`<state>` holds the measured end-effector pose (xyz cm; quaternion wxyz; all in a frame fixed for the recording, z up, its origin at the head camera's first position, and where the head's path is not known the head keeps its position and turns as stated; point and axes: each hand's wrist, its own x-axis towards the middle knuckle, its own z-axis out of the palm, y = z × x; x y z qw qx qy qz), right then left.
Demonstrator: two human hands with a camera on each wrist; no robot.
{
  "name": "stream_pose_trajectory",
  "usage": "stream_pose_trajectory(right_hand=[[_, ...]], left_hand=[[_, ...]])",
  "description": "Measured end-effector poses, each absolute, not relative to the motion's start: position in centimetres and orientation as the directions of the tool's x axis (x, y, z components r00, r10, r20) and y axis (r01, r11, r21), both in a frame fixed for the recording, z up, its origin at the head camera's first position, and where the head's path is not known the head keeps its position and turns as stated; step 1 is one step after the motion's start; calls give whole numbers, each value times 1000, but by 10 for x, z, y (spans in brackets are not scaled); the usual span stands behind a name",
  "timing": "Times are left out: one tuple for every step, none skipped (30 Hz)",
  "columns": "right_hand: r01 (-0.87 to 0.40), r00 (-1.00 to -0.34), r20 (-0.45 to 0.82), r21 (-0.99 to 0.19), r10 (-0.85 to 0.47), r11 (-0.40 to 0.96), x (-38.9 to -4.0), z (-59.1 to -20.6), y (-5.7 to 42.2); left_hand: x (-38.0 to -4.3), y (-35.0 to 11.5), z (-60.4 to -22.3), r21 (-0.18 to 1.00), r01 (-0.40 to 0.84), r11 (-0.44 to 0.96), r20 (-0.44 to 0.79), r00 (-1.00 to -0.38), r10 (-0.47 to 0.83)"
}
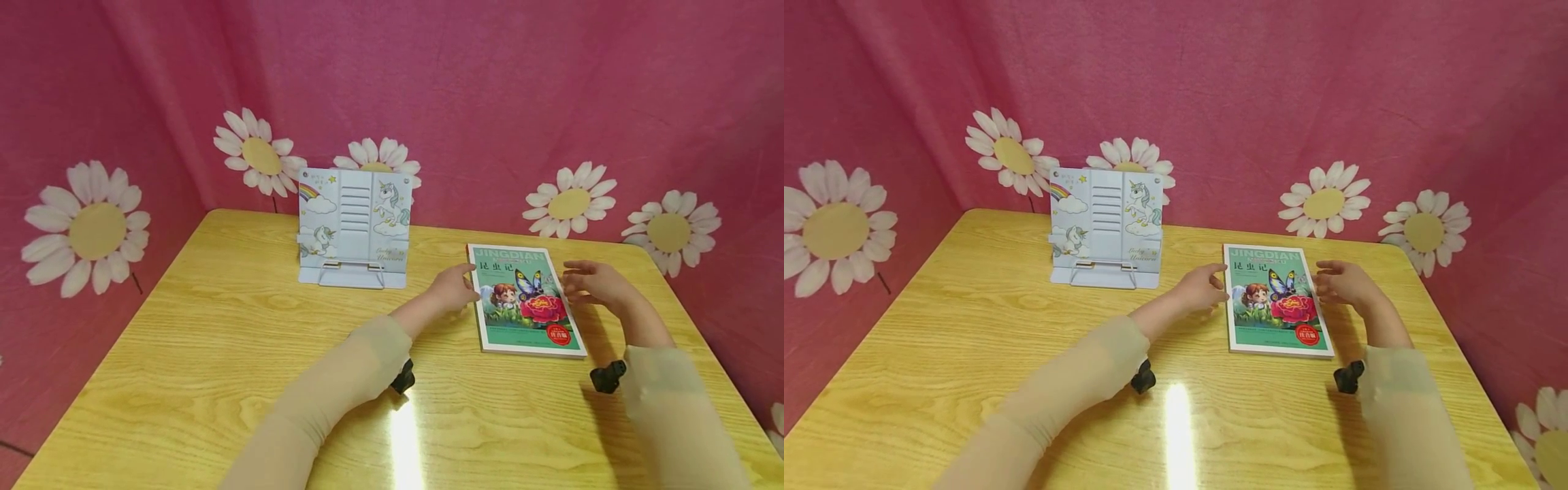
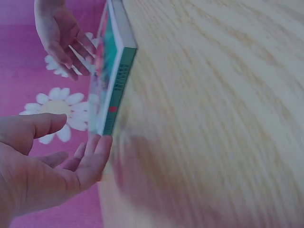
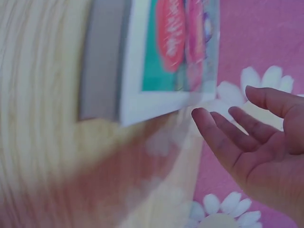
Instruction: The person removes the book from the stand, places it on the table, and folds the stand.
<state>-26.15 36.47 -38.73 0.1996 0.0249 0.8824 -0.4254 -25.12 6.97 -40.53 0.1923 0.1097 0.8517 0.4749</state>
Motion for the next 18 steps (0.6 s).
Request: stream_pose_trajectory(right_hand=[[222, -921, -372, -746, -117, 628, -261, -385, 362], [229, -923, -369, -753, -108, 617, -260, -382, 359], [234, -925, -365, -761, -102, 605, -260, -380, 357], [238, -927, -363, -768, -97, 595, -259, -377, 354], [238, -929, -359, -772, -95, 589, -258, -374, 352], [236, -931, -353, -778, -95, 582, -257, -372, 349], [227, -933, -346, -779, -98, 585, -255, -369, 347], [220, -937, -336, -785, -100, 580, -254, -366, 344], [211, -940, -326, -789, -102, 577, -253, -363, 341], [197, -944, -312, -794, -108, 576, -251, -360, 338], [183, -948, -299, -798, -112, 575, -250, -357, 335], [173, -951, -286, -803, -115, 570, -249, -355, 332], [161, -955, -272, -807, -116, 569, -247, -353, 329], [153, -959, -259, -813, -115, 562, -246, -351, 325], [141, -963, -245, -817, -116, 558, -244, -349, 322], [129, -966, -231, -821, -116, 555, -243, -347, 319], [124, -969, -220, -827, -113, 548, -241, -346, 316], [117, -972, -208, -834, -110, 539, -239, -344, 312]], left_hand=[[-250, 67, -402, 840, 28, 542, -213, -901, 378], [-250, 65, -399, 829, 53, 556, -200, -901, 385], [-249, 63, -397, 818, 77, 570, -187, -902, 390], [-248, 61, -394, 807, 98, 582, -174, -902, 395], [-247, 59, -391, 795, 121, 595, -161, -902, 400], [-246, 57, -388, 782, 141, 606, -150, -902, 404], [-245, 55, -386, 771, 159, 617, -139, -903, 406], [-244, 53, -383, 763, 171, 623, -131, -903, 408], [-242, 51, -381, 756, 184, 628, -121, -904, 411], [-241, 49, -379, 751, 196, 631, -111, -904, 414], [-240, 46, -377, 745, 210, 633, -101, -902, 419], [-239, 44, -375, 741, 224, 633, -89, -902, 423], [-238, 41, -373, 736, 239, 634, -77, -900, 429], [-236, 38, -371, 733, 254, 631, -66, -897, 437], [-235, 34, -369, 728, 269, 630, -53, -895, 443], [-233, 31, -368, 730, 279, 624, -43, -893, 448], [-232, 27, -367, 732, 287, 618, -34, -891, 453], [-231, 24, -365, 735, 291, 613, -26, -890, 454]])
